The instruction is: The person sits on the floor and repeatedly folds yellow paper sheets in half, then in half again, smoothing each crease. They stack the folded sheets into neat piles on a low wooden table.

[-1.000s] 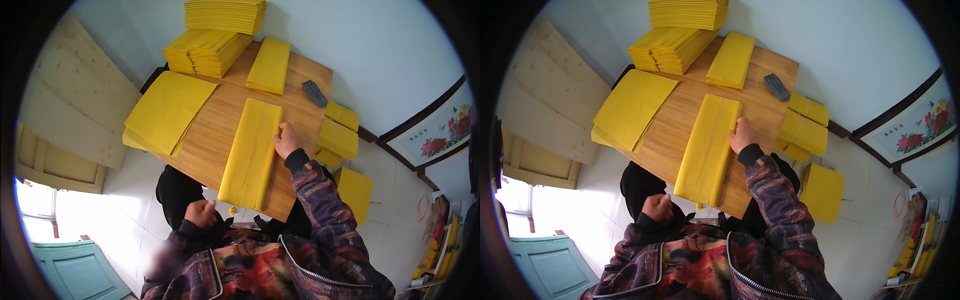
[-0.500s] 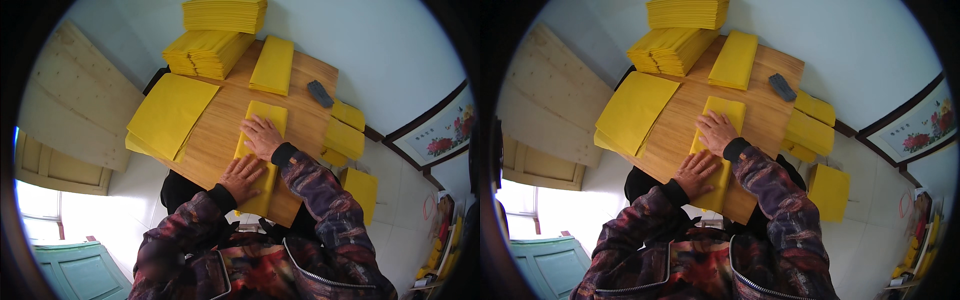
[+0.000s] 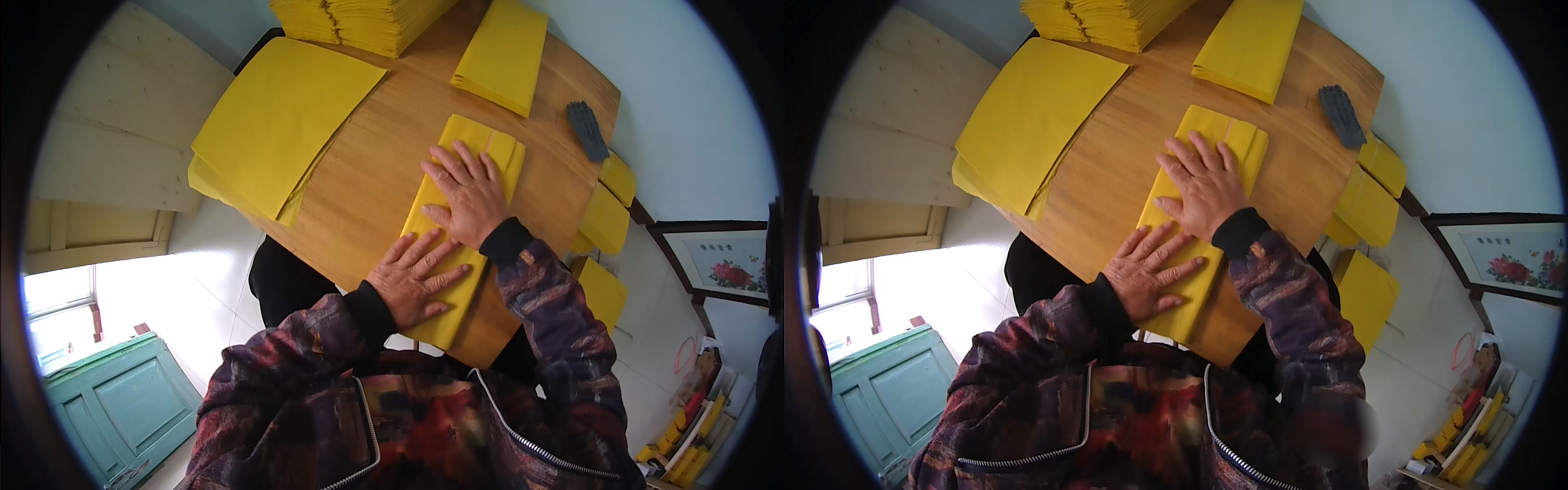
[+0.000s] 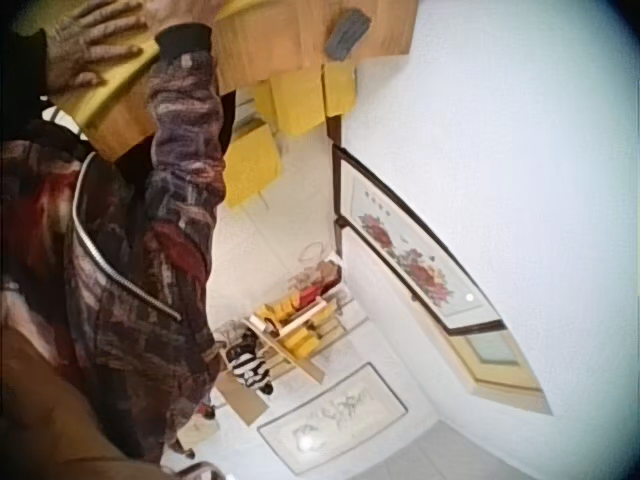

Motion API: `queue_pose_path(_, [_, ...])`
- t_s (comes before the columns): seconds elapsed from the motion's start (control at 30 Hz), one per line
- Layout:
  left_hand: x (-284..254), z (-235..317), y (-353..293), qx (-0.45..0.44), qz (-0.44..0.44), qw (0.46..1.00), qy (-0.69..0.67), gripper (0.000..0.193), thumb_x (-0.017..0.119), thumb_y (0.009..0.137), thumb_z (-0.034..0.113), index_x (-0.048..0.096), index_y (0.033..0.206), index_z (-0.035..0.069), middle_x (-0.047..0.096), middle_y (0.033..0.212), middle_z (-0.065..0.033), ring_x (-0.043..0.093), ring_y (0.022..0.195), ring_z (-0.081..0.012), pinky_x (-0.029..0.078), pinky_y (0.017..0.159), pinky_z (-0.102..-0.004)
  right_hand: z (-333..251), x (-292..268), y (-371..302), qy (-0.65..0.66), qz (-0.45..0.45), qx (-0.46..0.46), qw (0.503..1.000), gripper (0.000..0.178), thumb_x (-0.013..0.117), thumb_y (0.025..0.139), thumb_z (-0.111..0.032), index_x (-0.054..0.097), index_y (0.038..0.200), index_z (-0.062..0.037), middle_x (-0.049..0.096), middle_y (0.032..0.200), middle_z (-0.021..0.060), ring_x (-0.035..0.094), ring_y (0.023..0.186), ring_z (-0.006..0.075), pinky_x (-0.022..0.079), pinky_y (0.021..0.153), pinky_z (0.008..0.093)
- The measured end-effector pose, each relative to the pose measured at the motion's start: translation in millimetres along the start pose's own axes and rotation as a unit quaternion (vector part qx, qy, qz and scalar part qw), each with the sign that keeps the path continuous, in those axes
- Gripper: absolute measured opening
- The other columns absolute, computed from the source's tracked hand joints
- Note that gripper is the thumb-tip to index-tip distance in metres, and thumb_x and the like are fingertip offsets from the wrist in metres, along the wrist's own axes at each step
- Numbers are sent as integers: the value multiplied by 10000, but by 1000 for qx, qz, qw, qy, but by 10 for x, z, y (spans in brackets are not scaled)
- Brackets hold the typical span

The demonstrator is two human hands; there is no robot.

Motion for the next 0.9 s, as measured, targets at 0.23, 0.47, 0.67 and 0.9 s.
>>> queue_pose_path(0.23, [-85, 51, 13, 19, 25, 998, 47, 572, 553, 817, 527, 451, 1352, 353, 262, 1506, -69, 221, 1387, -311, 188, 1103, -513, 69, 23, 15, -53, -26, -2, 998, 585, 519, 861, -501, 439, 1355, -196, 312, 1467, 39, 238, 1359, 283, 189, 1081, 510])
queue_pose_path(0.47, [56, 428, -261, 57, -24, 997, 48, 704, 527, 796, 604, 334, 1422, 344, 211, 1528, -48, 165, 1413, -288, 127, 1125, -514, 220, 54, -43, -70, -37, 38, 996, 589, 444, 905, -534, 369, 1407, -235, 247, 1503, 20, 182, 1388, 273, 140, 1114, 514])
queue_pose_path(0.67, [96, 411, -265, 62, -16, 996, 55, 759, 541, 767, 633, 320, 1429, 334, 211, 1528, -52, 165, 1412, -301, 128, 1121, -519, 213, 75, -71, -80, -18, 36, 996, 589, 448, 904, -525, 367, 1407, -228, 269, 1490, 31, 186, 1386, 276, 157, 1110, 510])
queue_pose_path(0.9, [-155, 278, -445, -22, 112, 993, -24, 707, 671, 793, 360, 376, 1405, 165, 266, 1497, -123, 229, 1387, -342, 208, 1100, -517, 55, -266, -374, 142, 248, 66, 956, 484, 673, 798, -231, 509, 1216, -51, 503, 1264, 168, 450, 1172, 371, 362, 1002, 423])
Point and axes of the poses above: each hand's wrist, its own y-axis towards the middle knuckle, its own x-axis out of the palm, z = x × y, the point moved 2 cm from there along y, towards the middle knuckle
